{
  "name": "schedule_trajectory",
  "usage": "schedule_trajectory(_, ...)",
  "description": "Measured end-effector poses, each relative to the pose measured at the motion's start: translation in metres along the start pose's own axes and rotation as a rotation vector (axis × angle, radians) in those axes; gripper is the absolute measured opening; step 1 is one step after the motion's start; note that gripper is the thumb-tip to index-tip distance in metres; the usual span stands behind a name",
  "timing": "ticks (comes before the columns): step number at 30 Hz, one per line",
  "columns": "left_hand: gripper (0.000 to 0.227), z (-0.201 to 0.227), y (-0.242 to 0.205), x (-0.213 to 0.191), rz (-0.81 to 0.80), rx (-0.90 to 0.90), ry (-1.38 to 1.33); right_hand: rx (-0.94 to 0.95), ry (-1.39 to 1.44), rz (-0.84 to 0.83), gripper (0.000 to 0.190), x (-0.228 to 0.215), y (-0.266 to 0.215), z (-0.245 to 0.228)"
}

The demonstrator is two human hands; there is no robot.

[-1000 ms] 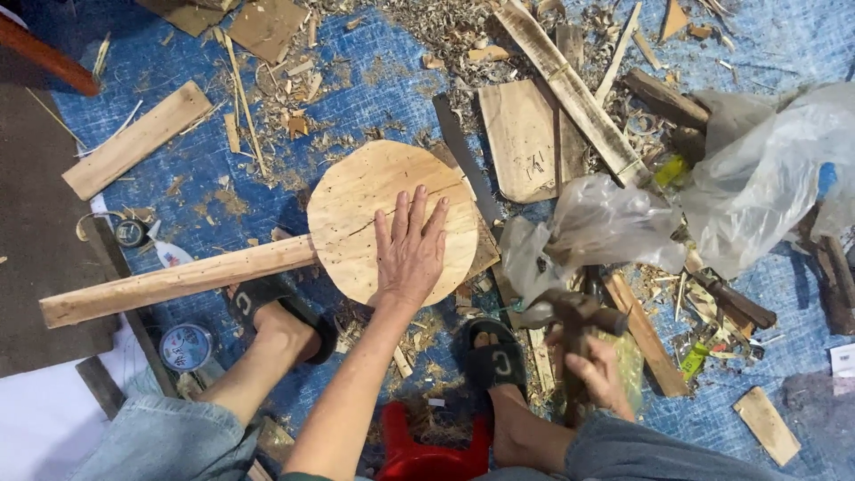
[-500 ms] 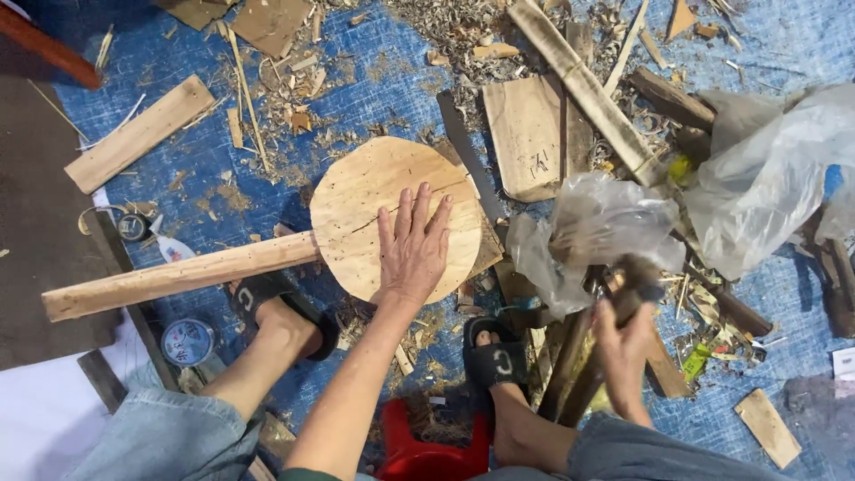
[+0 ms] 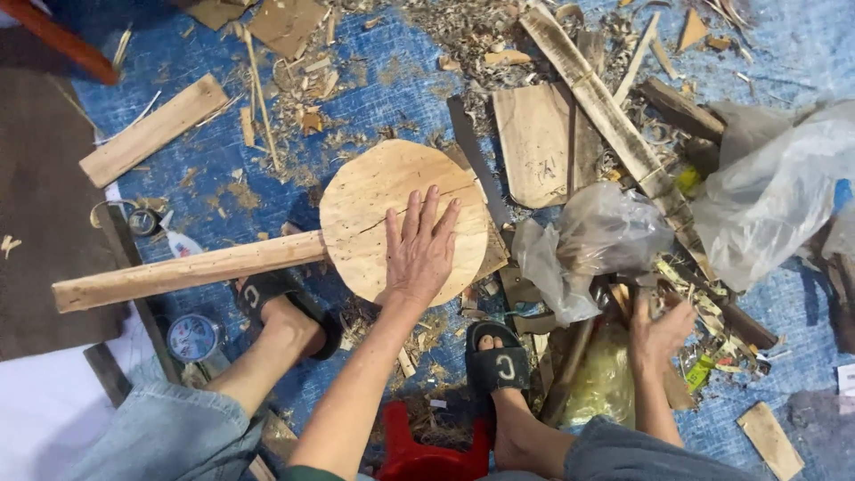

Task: Hammering wooden components onto the body of a stringed instrument during assembly or repair.

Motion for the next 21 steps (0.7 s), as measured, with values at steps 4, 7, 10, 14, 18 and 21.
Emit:
schedule_trajectory(4,0.050,0.000,0.000,-0.002,0.004,0.018,0.010,-0.309,0.183,0.101,0.012,0.028,0.024,-0.050)
schedule_trajectory(7,0.049,0.000,0.000,0.000,-0.002,-0.001,0.008,-0.372,0.054,-0.520,0.013,0.085,0.025,-0.092)
schedule_trajectory(10,0.050,0.000,0.000,-0.002,0.016,0.002,0.010,-0.557,-0.315,-0.595,0.010,0.157,0.018,-0.053)
schedule_trajectory(14,0.050,0.000,0.000,-0.001,0.010,-0.026,-0.008,-0.459,-0.605,-0.592,0.021,0.163,0.004,-0.070)
schedule_trajectory(18,0.050,0.000,0.000,-0.001,0.030,-0.023,0.000,-0.556,-0.659,-0.545,0.019,0.087,-0.016,-0.195)
schedule_trajectory(21,0.051,-0.001,0.000,0.000,0.030,-0.025,0.000,-0.519,-0.541,-0.562,0.018,0.157,-0.003,-0.098)
Point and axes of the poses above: each hand's wrist, its own y-axis towards the middle knuckle, its own x-axis out of the palm, z = x × y, the point moved 5 cm from there along y, towards the middle knuckle, and after that the axes turned 3 degrees about y, right-handed, at the moved point
